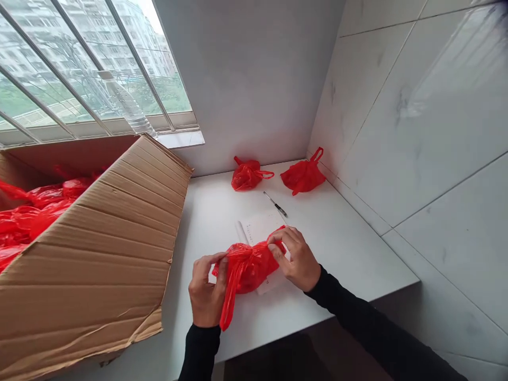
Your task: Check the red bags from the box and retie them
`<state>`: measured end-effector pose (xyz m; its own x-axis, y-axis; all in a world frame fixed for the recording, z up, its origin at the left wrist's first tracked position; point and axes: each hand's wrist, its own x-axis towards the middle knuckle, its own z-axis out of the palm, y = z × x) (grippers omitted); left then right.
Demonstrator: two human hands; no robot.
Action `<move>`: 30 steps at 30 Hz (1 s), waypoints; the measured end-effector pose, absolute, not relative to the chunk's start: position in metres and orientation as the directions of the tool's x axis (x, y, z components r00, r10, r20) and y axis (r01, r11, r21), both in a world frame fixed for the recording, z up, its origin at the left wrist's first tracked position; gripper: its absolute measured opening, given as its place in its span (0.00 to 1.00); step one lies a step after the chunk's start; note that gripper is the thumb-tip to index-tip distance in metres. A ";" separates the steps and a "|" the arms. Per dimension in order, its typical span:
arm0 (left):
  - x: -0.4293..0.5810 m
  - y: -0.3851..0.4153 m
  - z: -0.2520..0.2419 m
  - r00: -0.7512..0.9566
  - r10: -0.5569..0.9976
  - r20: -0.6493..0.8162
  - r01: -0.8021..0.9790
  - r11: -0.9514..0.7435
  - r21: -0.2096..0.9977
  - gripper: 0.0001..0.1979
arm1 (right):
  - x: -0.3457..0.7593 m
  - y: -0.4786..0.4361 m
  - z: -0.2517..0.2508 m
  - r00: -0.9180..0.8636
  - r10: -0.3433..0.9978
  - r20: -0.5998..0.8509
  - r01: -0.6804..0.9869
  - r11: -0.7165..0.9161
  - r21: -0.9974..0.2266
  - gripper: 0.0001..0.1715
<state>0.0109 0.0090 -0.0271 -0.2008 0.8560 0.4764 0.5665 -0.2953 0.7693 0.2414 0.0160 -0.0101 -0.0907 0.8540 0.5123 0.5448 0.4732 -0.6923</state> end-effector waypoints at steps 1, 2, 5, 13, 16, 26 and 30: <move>0.007 0.009 -0.028 -0.295 0.857 0.424 0.540 -0.217 0.813 0.10 | 0.245 0.015 -0.010 -0.048 0.875 0.482 0.549 0.426 -0.719 0.06; 0.004 0.008 -0.028 -0.362 0.854 0.373 0.507 -0.156 0.848 0.11 | 0.248 0.013 -0.011 -0.010 0.894 0.449 0.546 0.381 -0.746 0.06; 0.006 0.003 -0.021 -0.274 0.879 0.390 0.514 -0.209 0.832 0.16 | 0.246 0.009 -0.009 0.012 0.918 0.395 0.531 0.329 -0.781 0.08; -0.001 0.002 -0.011 -0.229 0.869 0.439 0.617 -0.220 0.756 0.13 | 0.241 0.020 -0.010 -0.004 0.922 0.386 0.584 0.315 -0.748 0.10; -0.011 -0.001 -0.013 -0.440 0.861 0.257 0.458 -0.031 0.888 0.19 | 0.252 0.020 -0.009 0.154 0.939 0.307 0.466 0.205 -0.861 0.08; 0.008 -0.014 0.025 -0.375 0.777 0.505 0.719 -0.100 0.687 0.15 | 0.249 0.004 0.015 0.163 0.929 0.333 0.449 0.230 -0.863 0.15; 0.007 -0.028 0.036 -0.400 0.839 0.368 0.696 0.017 0.718 0.20 | 0.242 -0.015 0.028 0.122 0.712 0.692 0.621 0.489 -0.613 0.20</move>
